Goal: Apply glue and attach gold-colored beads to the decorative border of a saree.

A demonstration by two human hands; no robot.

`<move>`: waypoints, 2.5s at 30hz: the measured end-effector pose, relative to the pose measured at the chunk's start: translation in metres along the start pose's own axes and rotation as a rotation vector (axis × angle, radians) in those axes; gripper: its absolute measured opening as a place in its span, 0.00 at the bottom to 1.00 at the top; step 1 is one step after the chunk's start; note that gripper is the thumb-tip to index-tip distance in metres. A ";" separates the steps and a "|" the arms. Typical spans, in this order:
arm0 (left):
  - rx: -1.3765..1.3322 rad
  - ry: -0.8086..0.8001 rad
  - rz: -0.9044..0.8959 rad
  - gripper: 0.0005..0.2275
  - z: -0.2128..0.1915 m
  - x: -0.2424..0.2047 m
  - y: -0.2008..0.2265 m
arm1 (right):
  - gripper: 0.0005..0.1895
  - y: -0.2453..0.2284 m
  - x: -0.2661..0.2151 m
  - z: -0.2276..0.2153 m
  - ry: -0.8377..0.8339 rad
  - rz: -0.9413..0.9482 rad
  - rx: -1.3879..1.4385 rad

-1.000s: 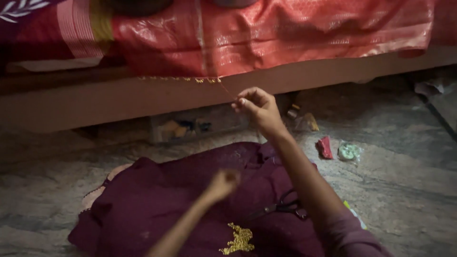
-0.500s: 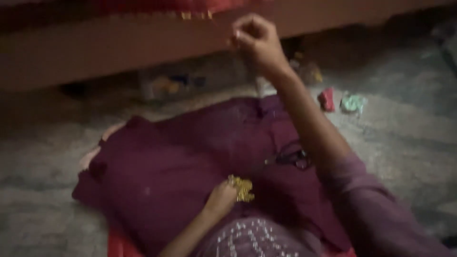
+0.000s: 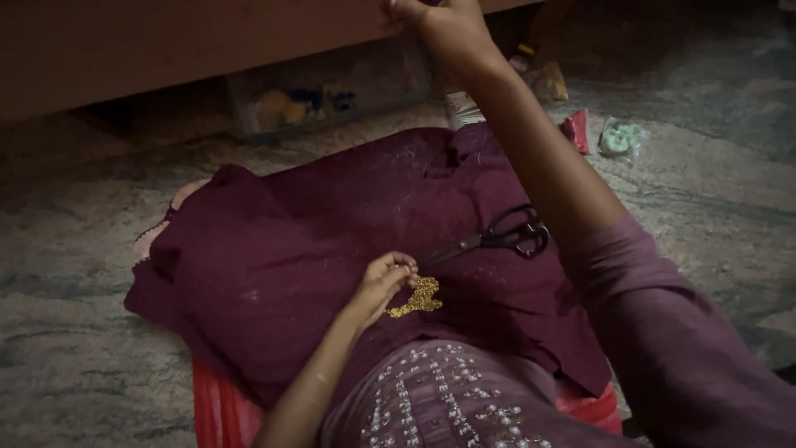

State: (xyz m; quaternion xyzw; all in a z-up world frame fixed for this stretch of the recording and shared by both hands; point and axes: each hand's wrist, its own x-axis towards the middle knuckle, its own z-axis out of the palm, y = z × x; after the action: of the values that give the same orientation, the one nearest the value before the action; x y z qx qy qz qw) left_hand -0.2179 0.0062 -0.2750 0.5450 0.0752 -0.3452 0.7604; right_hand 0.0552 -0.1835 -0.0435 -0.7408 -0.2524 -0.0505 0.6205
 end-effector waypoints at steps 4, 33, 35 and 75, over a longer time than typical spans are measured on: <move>-0.224 -0.040 0.107 0.07 -0.001 0.005 0.012 | 0.08 0.001 0.004 -0.001 -0.031 -0.010 0.006; -0.868 -0.333 0.693 0.33 -0.001 0.037 0.349 | 0.06 -0.021 0.007 0.059 0.167 0.074 0.258; -0.876 -0.317 0.721 0.32 -0.004 0.045 0.352 | 0.05 -0.028 0.009 0.060 0.209 -0.039 0.150; -0.892 -0.244 0.786 0.25 -0.016 0.062 0.348 | 0.08 -0.055 0.020 0.076 0.193 -0.117 -0.299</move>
State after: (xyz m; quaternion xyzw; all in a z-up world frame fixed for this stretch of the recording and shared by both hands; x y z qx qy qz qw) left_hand 0.0440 0.0512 -0.0419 0.1173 -0.0822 -0.0339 0.9891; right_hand 0.0307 -0.0998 -0.0040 -0.8006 -0.2240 -0.1941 0.5208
